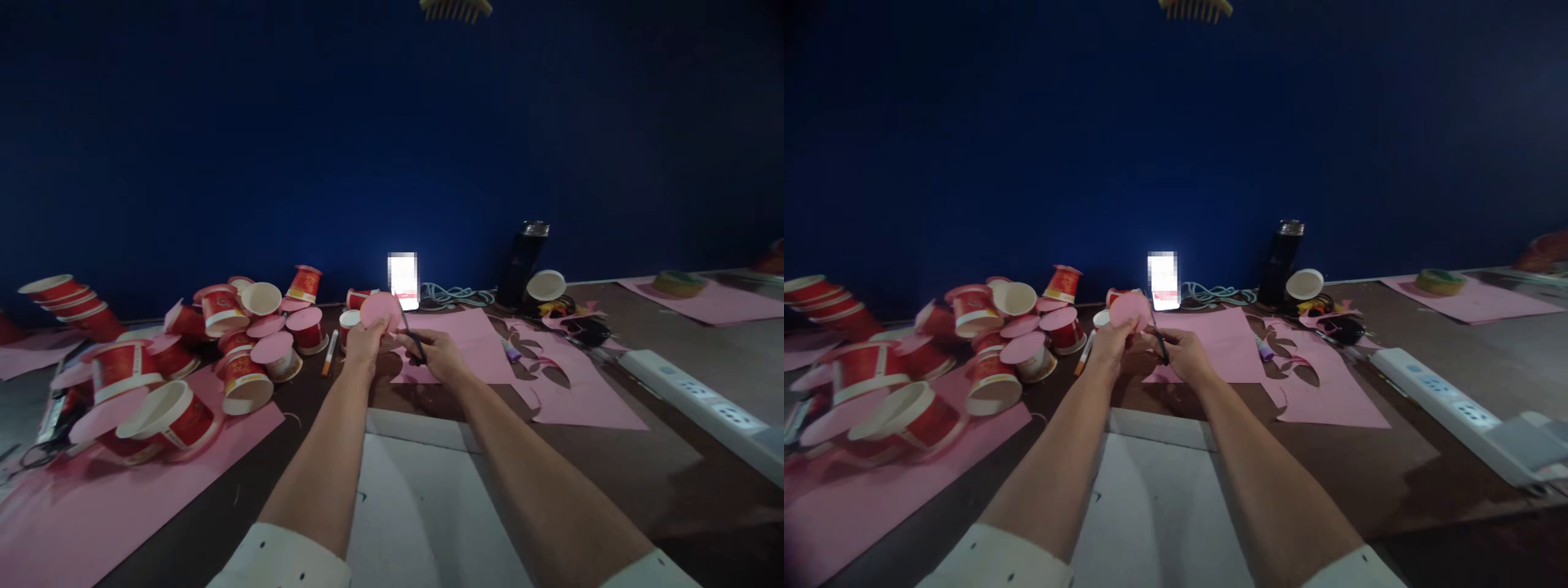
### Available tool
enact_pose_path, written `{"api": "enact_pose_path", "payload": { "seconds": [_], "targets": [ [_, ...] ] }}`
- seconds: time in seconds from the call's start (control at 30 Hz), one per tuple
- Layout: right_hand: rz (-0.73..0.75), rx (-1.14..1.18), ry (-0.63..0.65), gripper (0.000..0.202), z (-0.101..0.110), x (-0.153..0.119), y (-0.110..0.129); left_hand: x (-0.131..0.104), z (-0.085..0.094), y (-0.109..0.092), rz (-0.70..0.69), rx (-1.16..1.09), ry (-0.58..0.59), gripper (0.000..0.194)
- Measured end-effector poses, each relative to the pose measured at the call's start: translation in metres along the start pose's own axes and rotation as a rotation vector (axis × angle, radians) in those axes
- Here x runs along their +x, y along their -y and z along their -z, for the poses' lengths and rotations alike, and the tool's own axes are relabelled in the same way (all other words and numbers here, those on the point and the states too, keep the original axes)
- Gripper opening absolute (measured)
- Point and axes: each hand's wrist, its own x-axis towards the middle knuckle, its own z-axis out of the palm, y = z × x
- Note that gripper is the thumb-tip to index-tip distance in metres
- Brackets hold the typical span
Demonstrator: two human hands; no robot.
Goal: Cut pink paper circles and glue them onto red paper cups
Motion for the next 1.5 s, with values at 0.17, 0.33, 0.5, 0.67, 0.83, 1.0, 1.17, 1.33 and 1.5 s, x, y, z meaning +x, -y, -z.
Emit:
{"api": "enact_pose_path", "payload": {
  "seconds": [0.17, 0.33, 0.5, 0.67, 0.83, 1.0, 1.17, 1.33, 1.5],
  "targets": [
    [-0.015, -0.009, -0.004, 0.054, -0.001, -0.002, 0.005, -0.001, 0.0, -0.002, 0.051, 0.012, -0.024, 0.022],
    [-0.021, -0.028, 0.005, 0.054, -0.002, -0.005, 0.012, 0.002, 0.002, -0.001, 0.065, -0.01, -0.021, 0.026],
    [-0.025, -0.089, 0.004, 0.053, -0.002, -0.007, 0.015, 0.003, 0.001, -0.001, 0.087, -0.063, -0.023, 0.03],
    [-0.038, -0.092, -0.005, 0.054, -0.003, -0.008, 0.017, 0.001, 0.0, -0.002, 0.111, -0.113, -0.023, 0.031],
    [-0.034, -0.071, 0.022, 0.054, -0.004, -0.006, 0.011, 0.001, -0.001, -0.002, 0.131, -0.128, -0.07, 0.034],
    [-0.027, -0.057, 0.053, 0.055, -0.002, -0.003, 0.001, 0.003, 0.002, 0.001, 0.12, -0.105, -0.062, 0.034],
    [-0.008, -0.036, 0.044, 0.056, 0.0, -0.001, -0.002, 0.005, 0.003, 0.005, 0.104, -0.075, -0.013, 0.039],
    [-0.008, -0.034, 0.041, 0.054, -0.001, -0.003, 0.003, 0.009, 0.003, 0.01, 0.104, -0.067, -0.003, 0.037],
    [-0.021, -0.022, 0.039, 0.053, -0.002, -0.003, 0.006, 0.011, 0.005, 0.011, 0.123, -0.05, -0.046, 0.035]
  ]
}}
